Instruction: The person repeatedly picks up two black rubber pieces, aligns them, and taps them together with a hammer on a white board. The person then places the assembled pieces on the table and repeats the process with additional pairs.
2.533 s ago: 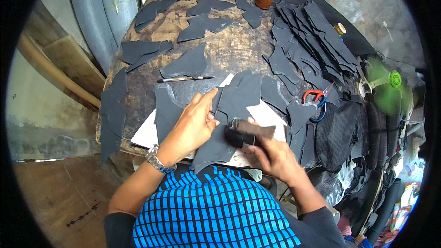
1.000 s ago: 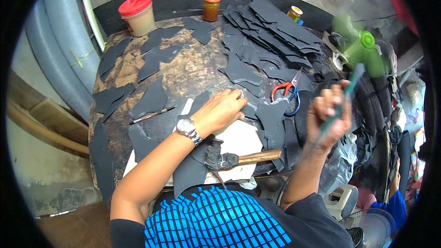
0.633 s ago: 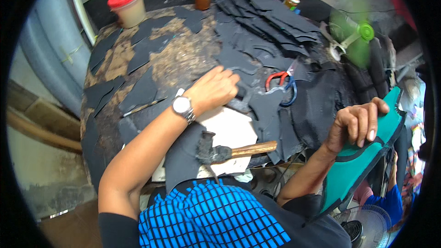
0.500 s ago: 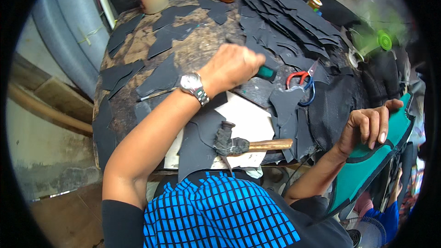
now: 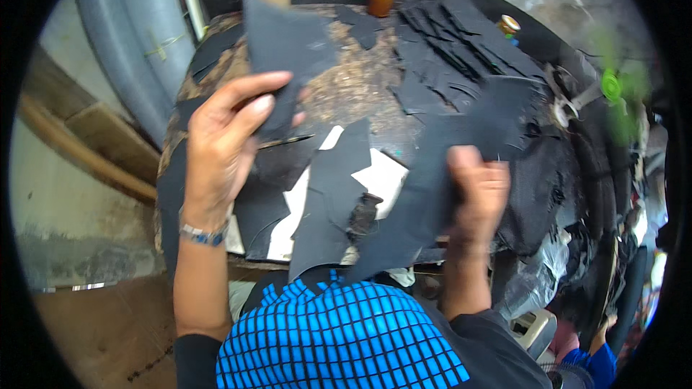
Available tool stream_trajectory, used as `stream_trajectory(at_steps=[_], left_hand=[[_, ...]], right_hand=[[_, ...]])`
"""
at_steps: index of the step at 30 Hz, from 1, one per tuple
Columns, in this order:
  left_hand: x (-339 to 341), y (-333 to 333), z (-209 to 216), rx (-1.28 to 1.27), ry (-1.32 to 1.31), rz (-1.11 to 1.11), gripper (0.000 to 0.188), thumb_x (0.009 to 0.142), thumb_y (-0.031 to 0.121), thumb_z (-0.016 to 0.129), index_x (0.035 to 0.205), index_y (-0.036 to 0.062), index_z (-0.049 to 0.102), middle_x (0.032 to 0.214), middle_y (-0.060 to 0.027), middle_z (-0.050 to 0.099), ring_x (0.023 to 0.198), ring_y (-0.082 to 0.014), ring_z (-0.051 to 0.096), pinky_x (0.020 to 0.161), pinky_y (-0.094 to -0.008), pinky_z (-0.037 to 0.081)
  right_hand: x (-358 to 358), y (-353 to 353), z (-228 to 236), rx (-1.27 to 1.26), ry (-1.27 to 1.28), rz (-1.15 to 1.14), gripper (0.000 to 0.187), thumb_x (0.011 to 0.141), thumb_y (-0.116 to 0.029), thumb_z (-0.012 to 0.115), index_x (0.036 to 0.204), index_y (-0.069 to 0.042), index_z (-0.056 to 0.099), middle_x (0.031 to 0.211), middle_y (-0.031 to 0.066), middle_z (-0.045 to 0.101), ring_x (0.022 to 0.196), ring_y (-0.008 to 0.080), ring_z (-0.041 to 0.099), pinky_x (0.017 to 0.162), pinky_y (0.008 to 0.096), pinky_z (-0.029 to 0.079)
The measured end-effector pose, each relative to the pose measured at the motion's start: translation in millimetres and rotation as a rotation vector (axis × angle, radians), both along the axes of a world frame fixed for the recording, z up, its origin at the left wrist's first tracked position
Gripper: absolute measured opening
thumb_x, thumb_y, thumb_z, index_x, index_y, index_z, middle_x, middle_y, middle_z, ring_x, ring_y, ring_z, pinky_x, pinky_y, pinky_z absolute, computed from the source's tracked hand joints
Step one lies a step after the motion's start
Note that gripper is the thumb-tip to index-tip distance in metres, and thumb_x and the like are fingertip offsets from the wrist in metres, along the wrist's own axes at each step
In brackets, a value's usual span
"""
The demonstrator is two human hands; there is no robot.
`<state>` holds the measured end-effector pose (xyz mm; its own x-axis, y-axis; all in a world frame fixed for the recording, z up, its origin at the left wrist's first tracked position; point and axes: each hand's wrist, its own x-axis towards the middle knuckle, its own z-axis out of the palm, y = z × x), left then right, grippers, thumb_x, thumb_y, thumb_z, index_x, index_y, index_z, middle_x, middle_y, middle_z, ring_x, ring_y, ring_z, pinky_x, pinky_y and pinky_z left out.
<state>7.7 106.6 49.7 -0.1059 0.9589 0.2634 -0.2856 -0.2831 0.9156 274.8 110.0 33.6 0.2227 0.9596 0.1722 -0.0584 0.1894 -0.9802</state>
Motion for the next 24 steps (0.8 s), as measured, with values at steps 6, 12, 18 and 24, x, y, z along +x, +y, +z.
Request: stream_trajectory(at_steps=[6, 12, 18, 24], left_hand=[[-17.9, -22.1, -0.7, -0.056, 0.045, 0.123, 0.044, 0.095, 0.001, 0.048, 0.138, -0.0053, 0.044, 0.134, -0.0214, 0.053, 0.123, -0.0289, 0.056, 0.089, -0.0374, 0.059], [-34.3, -39.0, 15.5, 0.067, 0.111, 0.146, 0.051, 0.095, -0.001, 0.048, 0.144, -0.0053, 0.035, 0.146, -0.0207, 0.040, 0.124, -0.0358, 0.053, 0.088, -0.0352, 0.061], [-38.5, -61.7, 27.6, 0.094, 0.148, 0.257, 0.055, 0.092, -0.005, 0.045, 0.144, -0.0093, 0.030, 0.143, -0.0252, 0.041, 0.125, -0.0382, 0.052, 0.089, -0.0332, 0.060], [-44.0, -76.6, 23.2, 0.078, 0.159, 0.303, 0.057, 0.092, -0.006, 0.042, 0.146, -0.0104, 0.024, 0.146, -0.0271, 0.036, 0.126, -0.0373, 0.051, 0.090, -0.0322, 0.059]], right_hand=[[-87.7, -32.9, -21.2, -0.222, 0.340, 0.784, 0.030, 0.096, -0.012, 0.062, 0.124, -0.002, 0.057, 0.102, 0.0036, 0.067, 0.089, 0.0085, 0.062, 0.078, 0.0263, 0.052], [-119.0, -39.1, -16.2, 0.625, -0.006, 0.850, 0.040, 0.077, 0.004, 0.064, 0.116, -0.003, 0.059, 0.093, 0.0140, 0.065, 0.080, 0.0321, 0.066, 0.067, 0.0373, 0.053], [-136.4, -55.4, -11.2, 0.862, -0.038, 1.038, 0.030, 0.076, -0.005, 0.063, 0.105, -0.002, 0.060, 0.075, 0.0082, 0.054, 0.068, 0.0263, 0.057, 0.057, 0.0383, 0.045], [-134.8, -59.8, -14.7, 0.836, -0.033, 1.051, 0.024, 0.078, -0.006, 0.064, 0.101, -0.003, 0.060, 0.071, 0.0085, 0.054, 0.067, 0.0271, 0.058, 0.057, 0.0398, 0.045]])
